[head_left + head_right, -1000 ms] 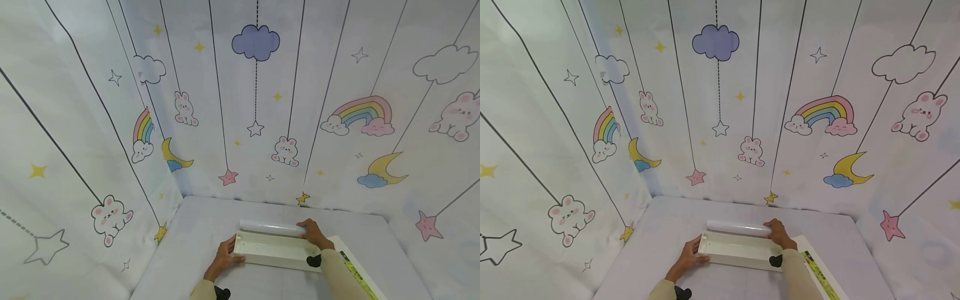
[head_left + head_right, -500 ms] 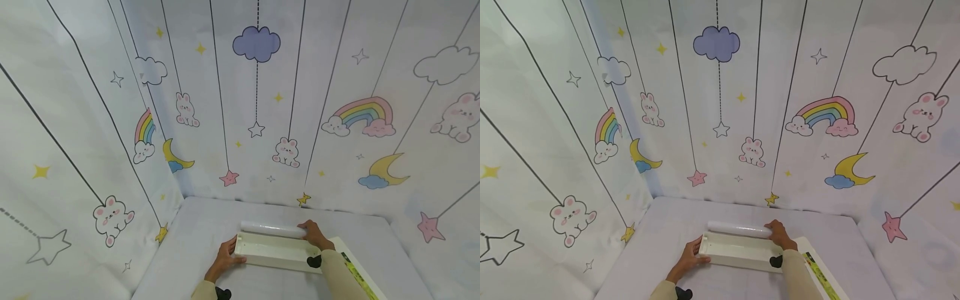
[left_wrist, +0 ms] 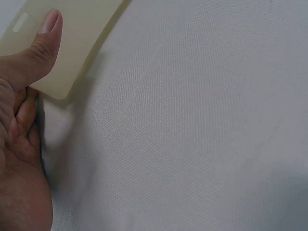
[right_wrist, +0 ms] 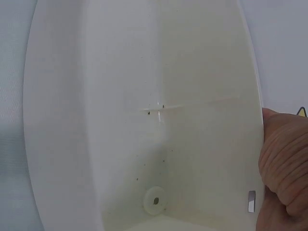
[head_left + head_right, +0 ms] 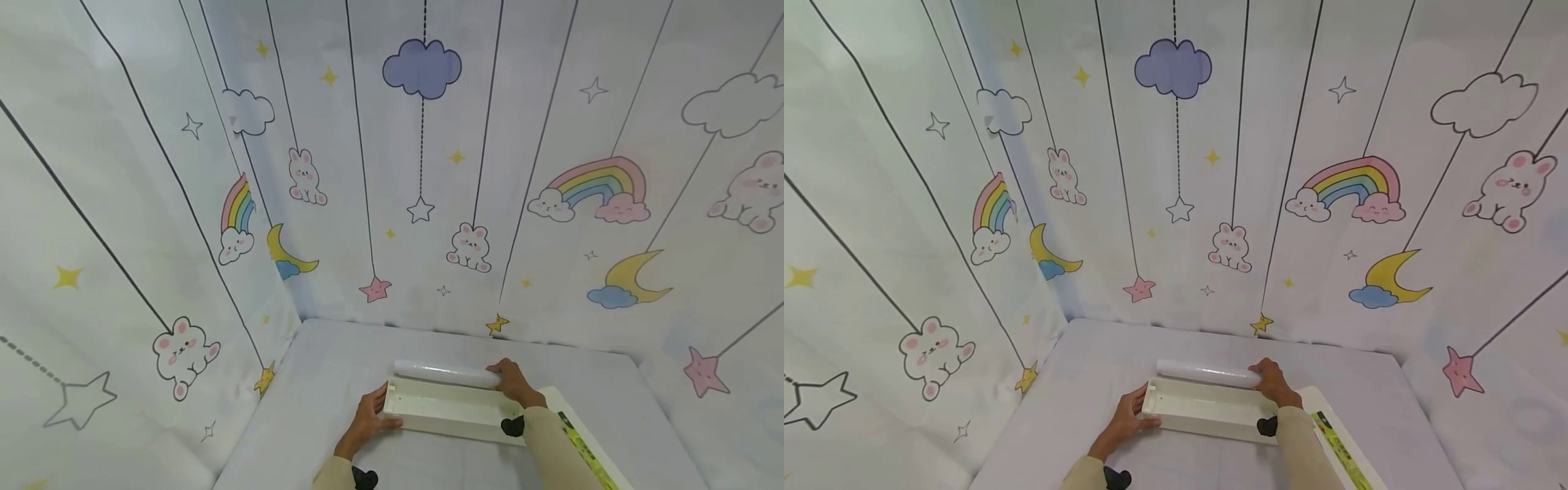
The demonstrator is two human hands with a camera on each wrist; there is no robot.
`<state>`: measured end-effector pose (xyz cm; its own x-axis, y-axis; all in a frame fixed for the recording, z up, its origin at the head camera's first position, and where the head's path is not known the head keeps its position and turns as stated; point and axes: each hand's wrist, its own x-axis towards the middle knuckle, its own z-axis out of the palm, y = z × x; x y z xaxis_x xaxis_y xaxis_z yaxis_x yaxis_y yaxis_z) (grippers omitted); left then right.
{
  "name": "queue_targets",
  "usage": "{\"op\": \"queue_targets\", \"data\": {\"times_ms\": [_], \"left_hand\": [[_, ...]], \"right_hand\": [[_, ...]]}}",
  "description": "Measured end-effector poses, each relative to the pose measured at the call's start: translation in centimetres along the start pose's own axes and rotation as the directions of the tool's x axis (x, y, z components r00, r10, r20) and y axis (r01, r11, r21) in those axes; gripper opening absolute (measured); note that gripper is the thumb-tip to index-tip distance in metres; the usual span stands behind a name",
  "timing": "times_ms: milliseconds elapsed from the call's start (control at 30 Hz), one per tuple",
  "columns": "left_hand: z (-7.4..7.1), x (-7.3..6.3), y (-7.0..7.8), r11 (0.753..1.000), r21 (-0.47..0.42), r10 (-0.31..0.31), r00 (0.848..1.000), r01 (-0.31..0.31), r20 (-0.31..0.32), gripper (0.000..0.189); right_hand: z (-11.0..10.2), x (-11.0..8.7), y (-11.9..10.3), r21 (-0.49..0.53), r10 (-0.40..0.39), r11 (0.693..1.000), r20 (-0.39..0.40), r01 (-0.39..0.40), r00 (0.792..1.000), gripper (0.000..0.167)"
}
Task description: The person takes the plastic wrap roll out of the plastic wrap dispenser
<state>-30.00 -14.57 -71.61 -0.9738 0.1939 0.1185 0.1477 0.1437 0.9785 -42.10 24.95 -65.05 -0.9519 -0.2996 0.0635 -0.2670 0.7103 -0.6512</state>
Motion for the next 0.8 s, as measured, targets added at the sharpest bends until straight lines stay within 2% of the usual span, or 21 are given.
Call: {"op": "queue_targets", "data": {"times_ms": [67, 267, 433, 500, 600, 700, 800], "left_hand": [[-0.1, 0.0, 0.1, 1.000, -0.001, 0.008, 1.000, -0.008, 0.003, 0.115], [-0.2, -0.2, 0.6, 0.999, 0.030, 0.043, 0.999, -0.044, 0.027, 0.112], [-0.2, -0.1, 0.6, 1.000, 0.002, 0.004, 1.000, -0.004, 0.024, 0.114], [-0.3, 0.0, 0.5, 1.000, -0.003, 0.003, 1.000, -0.003, 0.021, 0.115], [-0.3, 0.0, 0.6, 0.999, 0.023, 0.034, 0.999, -0.034, 0.022, 0.113], [-0.2, -0.2, 1.2, 0.999, 0.024, 0.030, 0.999, -0.031, 0.024, 0.111], [0.0, -0.4, 1.4, 1.000, 0.018, 0.001, 1.000, -0.002, 0.019, 0.110]], "right_hand": [[-0.2, 0.0, -0.6, -0.016, 0.030, 0.999, 0.016, -0.030, 0.999, 0.046], [-0.4, -0.2, -1.5, -0.022, 0.054, 0.998, 0.038, -0.053, 0.998, 0.048], [-0.3, -0.1, -1.3, -0.010, 0.049, 0.999, 0.029, -0.049, 0.998, 0.048], [-0.2, 0.0, -1.3, -0.005, 0.053, 0.999, 0.025, -0.053, 0.998, 0.047], [-0.1, 0.1, -1.2, -0.011, 0.041, 0.999, 0.015, -0.041, 0.999, 0.046], [0.0, 0.1, -1.1, -0.012, 0.043, 0.999, 0.012, -0.043, 0.999, 0.046], [0.4, 0.3, -0.4, -0.024, 0.042, 0.999, 0.011, -0.041, 0.999, 0.046]]}}
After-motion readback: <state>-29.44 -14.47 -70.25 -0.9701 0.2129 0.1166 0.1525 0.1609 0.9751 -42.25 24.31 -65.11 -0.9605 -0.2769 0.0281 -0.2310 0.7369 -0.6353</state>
